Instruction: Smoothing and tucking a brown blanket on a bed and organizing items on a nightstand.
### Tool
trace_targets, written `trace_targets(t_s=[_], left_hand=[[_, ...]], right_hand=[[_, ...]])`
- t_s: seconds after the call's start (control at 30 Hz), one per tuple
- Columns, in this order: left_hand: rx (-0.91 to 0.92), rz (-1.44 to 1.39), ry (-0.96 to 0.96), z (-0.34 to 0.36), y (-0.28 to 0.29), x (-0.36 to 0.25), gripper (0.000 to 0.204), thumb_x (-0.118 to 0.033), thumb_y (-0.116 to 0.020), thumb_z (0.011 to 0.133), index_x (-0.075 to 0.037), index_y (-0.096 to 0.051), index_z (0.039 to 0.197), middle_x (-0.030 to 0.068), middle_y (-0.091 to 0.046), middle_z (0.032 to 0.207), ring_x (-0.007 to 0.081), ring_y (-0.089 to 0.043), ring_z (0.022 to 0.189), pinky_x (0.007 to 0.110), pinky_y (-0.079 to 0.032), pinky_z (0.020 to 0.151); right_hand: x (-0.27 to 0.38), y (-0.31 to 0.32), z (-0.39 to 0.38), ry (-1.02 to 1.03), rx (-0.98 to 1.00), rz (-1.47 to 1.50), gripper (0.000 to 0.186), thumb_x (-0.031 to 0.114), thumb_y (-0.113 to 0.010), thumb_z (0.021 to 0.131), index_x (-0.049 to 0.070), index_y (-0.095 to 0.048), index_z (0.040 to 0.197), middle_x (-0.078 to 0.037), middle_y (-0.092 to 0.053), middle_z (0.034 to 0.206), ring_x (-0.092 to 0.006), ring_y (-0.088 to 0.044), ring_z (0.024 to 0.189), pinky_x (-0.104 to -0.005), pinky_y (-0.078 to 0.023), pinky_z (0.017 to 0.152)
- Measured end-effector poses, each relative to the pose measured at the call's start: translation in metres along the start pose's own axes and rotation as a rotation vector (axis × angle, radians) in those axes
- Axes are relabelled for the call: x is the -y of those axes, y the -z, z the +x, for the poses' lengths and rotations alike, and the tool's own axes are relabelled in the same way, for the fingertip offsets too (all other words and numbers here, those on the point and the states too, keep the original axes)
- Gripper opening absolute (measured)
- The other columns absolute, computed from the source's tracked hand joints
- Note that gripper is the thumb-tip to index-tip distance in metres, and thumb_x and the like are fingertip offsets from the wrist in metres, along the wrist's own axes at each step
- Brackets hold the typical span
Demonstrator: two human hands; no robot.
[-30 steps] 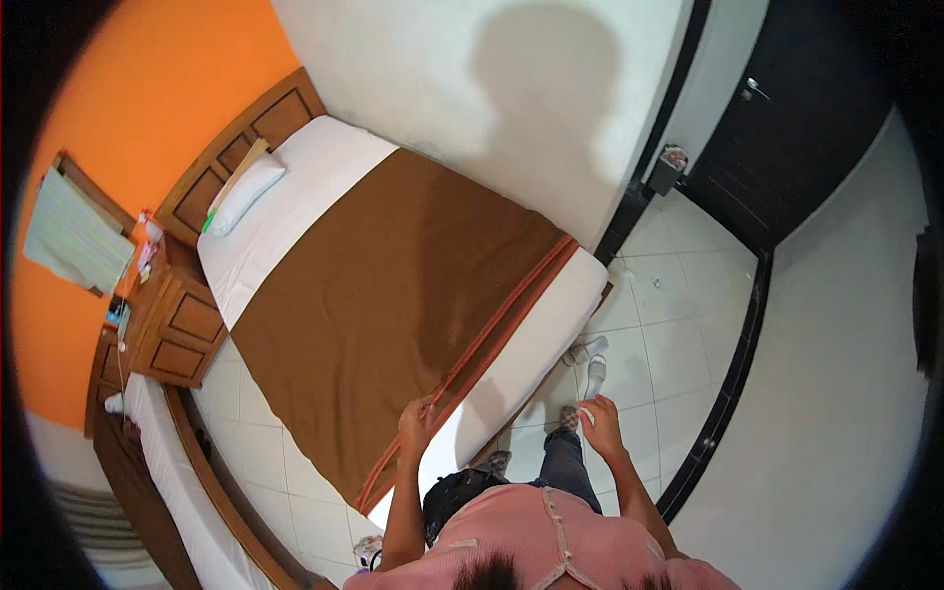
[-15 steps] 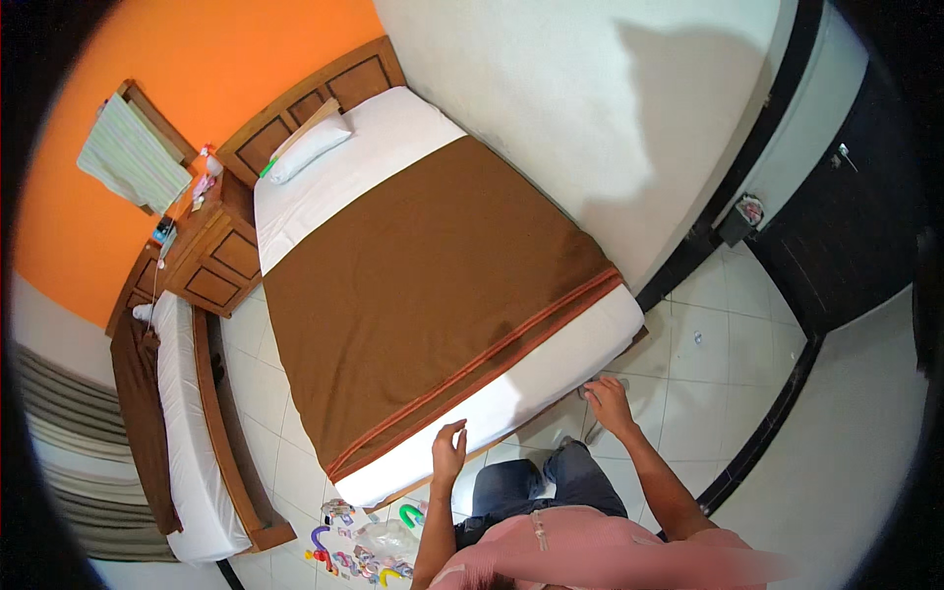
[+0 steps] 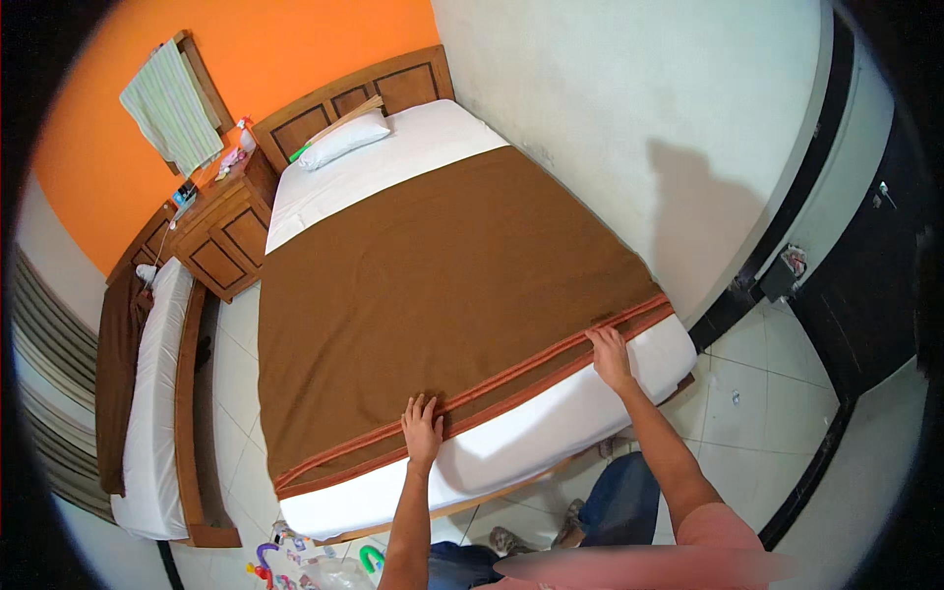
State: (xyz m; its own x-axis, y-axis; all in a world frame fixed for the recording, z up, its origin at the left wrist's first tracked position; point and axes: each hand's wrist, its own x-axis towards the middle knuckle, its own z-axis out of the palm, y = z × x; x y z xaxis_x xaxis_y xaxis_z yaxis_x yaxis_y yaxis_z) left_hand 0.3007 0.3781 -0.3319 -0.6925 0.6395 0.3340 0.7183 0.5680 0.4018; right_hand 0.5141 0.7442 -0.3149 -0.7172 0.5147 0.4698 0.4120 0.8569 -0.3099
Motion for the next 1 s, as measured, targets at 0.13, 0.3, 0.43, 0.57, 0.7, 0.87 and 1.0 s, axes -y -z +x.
trace_targets(t_s=[0.13, 0.3, 0.43, 0.57, 0.7, 0.87, 1.0], left_hand=[[-0.098, 0.090, -0.044, -0.007, -0.030, 0.005, 0.033, -0.018, -0.061, 0.085, -0.011, -0.060, 0.118, 0.0125, -0.052, 0.128, 0.0334, -0.043, 0.123, 0.051, -0.029, 0.104], [-0.132, 0.049, -0.029, -0.010, -0.029, 0.007, 0.029, -0.018, -0.064, 0.083, -0.012, -0.065, 0.111, 0.0109, -0.058, 0.120, 0.0314, -0.049, 0.117, 0.051, -0.032, 0.101], [-0.187, 0.066, -0.047, -0.002, -0.032, 0.004, 0.017, -0.013, -0.063, 0.081, -0.008, -0.069, 0.095, 0.0111, -0.063, 0.110, 0.0321, -0.054, 0.111, 0.044, -0.039, 0.095], [-0.300, 0.189, -0.143, -0.002, -0.026, 0.010, 0.008, -0.007, -0.061, 0.081, -0.004, -0.062, 0.088, 0.0127, -0.061, 0.097, 0.0310, -0.056, 0.095, 0.040, -0.044, 0.082], [-0.347, 0.196, -0.219, -0.004, -0.018, 0.006, 0.007, -0.002, -0.057, 0.082, -0.003, -0.052, 0.086, 0.0129, -0.055, 0.086, 0.0316, -0.053, 0.081, 0.041, -0.042, 0.072], [-0.431, 0.108, -0.248, -0.012, -0.024, 0.021, 0.007, 0.003, -0.054, 0.085, 0.000, -0.048, 0.088, 0.0150, -0.051, 0.080, 0.0322, -0.051, 0.074, 0.041, -0.042, 0.065], [-0.267, 0.112, -0.240, -0.009, -0.025, 0.018, 0.004, 0.001, -0.051, 0.088, 0.001, -0.047, 0.087, 0.0178, -0.049, 0.080, 0.0351, -0.049, 0.073, 0.041, -0.042, 0.066]], right_hand=[[-0.032, -0.047, 0.010, 0.030, 0.022, -0.142, 0.038, -0.004, -0.054, 0.077, 0.006, -0.059, 0.114, -0.013, -0.057, 0.112, -0.0327, -0.046, 0.116, -0.0457, -0.034, 0.101], [-0.043, -0.070, 0.012, 0.168, -0.128, 0.008, 0.021, 0.001, -0.056, 0.080, 0.004, -0.064, 0.100, -0.011, -0.059, 0.102, -0.0293, -0.052, 0.104, -0.0425, -0.040, 0.093], [-0.041, -0.059, 0.017, 0.218, -0.221, -0.020, 0.017, 0.004, -0.058, 0.079, 0.004, -0.064, 0.095, -0.009, -0.059, 0.092, -0.0269, -0.054, 0.093, -0.0397, -0.043, 0.086], [-0.033, -0.046, 0.014, 0.256, -0.341, 0.045, 0.017, 0.003, -0.058, 0.078, 0.003, -0.064, 0.094, -0.008, -0.058, 0.088, -0.0261, -0.055, 0.088, -0.0393, -0.043, 0.082], [-0.027, -0.029, 0.011, 0.270, -0.425, 0.123, 0.014, 0.002, -0.058, 0.076, 0.002, -0.064, 0.089, -0.008, -0.057, 0.085, -0.0271, -0.054, 0.084, -0.0391, -0.045, 0.078], [-0.036, -0.031, 0.004, 0.287, -0.315, 0.225, 0.011, 0.003, -0.058, 0.073, 0.002, -0.062, 0.084, -0.009, -0.053, 0.080, -0.0278, -0.052, 0.080, -0.0388, -0.044, 0.075], [-0.047, -0.043, 0.008, 0.193, -0.159, 0.086, 0.011, 0.005, -0.059, 0.072, 0.003, -0.061, 0.082, -0.010, -0.051, 0.088, -0.0281, -0.050, 0.090, -0.0413, -0.043, 0.075]])
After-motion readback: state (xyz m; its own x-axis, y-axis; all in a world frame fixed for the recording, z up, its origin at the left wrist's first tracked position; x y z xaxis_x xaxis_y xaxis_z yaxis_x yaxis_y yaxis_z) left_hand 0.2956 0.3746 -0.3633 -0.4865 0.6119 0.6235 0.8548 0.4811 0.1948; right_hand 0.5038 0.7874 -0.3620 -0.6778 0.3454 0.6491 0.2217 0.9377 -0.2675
